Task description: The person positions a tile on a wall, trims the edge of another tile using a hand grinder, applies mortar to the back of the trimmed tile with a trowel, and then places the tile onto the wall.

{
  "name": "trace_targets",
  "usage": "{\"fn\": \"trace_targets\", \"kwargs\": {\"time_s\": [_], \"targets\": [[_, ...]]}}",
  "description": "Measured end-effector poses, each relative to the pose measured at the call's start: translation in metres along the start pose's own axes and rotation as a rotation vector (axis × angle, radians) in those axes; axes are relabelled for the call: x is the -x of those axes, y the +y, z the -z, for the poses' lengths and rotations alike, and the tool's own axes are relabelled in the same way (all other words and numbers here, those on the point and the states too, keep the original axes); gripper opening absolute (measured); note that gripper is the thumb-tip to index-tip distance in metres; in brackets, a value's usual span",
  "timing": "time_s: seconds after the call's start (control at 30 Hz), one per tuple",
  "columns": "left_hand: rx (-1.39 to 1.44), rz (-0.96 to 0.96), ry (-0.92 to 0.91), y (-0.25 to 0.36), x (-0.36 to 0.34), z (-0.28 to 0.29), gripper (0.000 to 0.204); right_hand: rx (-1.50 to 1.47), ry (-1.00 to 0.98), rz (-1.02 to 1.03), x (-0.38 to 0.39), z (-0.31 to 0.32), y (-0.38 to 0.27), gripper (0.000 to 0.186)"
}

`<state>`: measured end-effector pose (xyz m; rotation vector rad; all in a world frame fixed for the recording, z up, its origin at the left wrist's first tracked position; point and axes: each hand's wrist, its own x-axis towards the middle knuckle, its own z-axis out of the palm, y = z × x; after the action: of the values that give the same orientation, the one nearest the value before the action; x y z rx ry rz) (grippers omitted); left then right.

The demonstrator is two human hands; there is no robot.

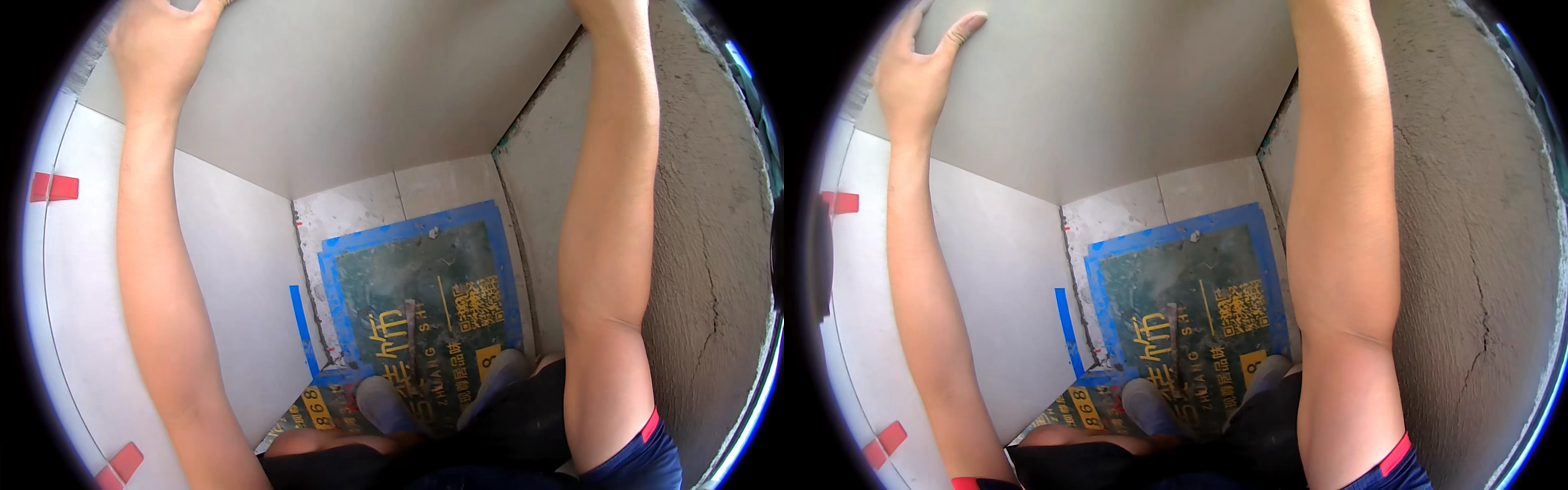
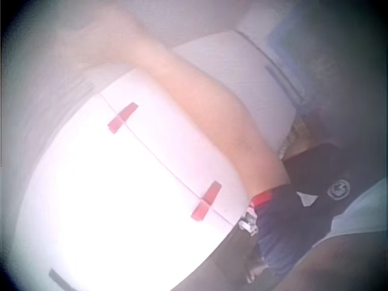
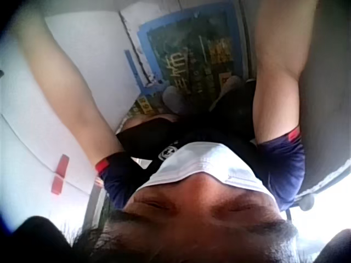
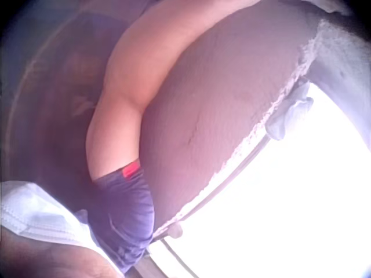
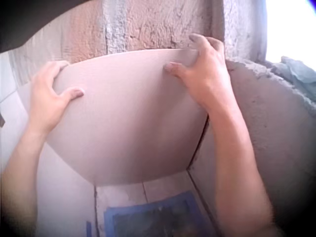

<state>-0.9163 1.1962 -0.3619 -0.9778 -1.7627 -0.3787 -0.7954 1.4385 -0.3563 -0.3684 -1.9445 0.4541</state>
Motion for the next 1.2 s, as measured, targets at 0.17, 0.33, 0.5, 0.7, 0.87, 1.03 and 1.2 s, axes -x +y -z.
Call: {"fn": "trace_targets", "kwargs": {"time_s": [0.17, 0.33, 0.5, 0.7, 0.87, 1.03, 1.2], "targets": [[-0.057, 0.0, 0.016, -0.034, -0.009, -0.001, 0.056, 0.008, 0.019, 0.109, 0.018, -0.028, -0.003, 0.067], [-0.069, 0.13, -0.071, -0.017, -0.007, 0.001, 0.057, -0.039, -0.017, 0.113, -0.002, -0.023, 0.012, 0.094], [-0.081, 0.135, -0.122, -0.003, -0.021, 0.002, 0.058, -0.144, -0.03, 0.062, -0.007, -0.009, 0.019, 0.087], [-0.093, 0.249, -0.15, -0.033, 0.002, 0.009, 0.06, -0.14, -0.048, 0.125, -0.006, -0.04, -0.006, 0.084], [-0.052, 0.106, -0.038, -0.011, -0.019, -0.019, 0.061, 0.016, -0.018, 0.077, -0.017, -0.01, 0.023, 0.071], [0.032, 0.196, -0.056, -0.012, -0.011, 0.007, 0.059, -0.016, -0.052, 0.099, -0.002, -0.002, 0.001, 0.068], [0.045, 0.179, -0.047, -0.004, -0.011, 0.008, 0.06, 0.02, -0.034, 0.124, -0.007, 0.006, 0.009, 0.058]]}}
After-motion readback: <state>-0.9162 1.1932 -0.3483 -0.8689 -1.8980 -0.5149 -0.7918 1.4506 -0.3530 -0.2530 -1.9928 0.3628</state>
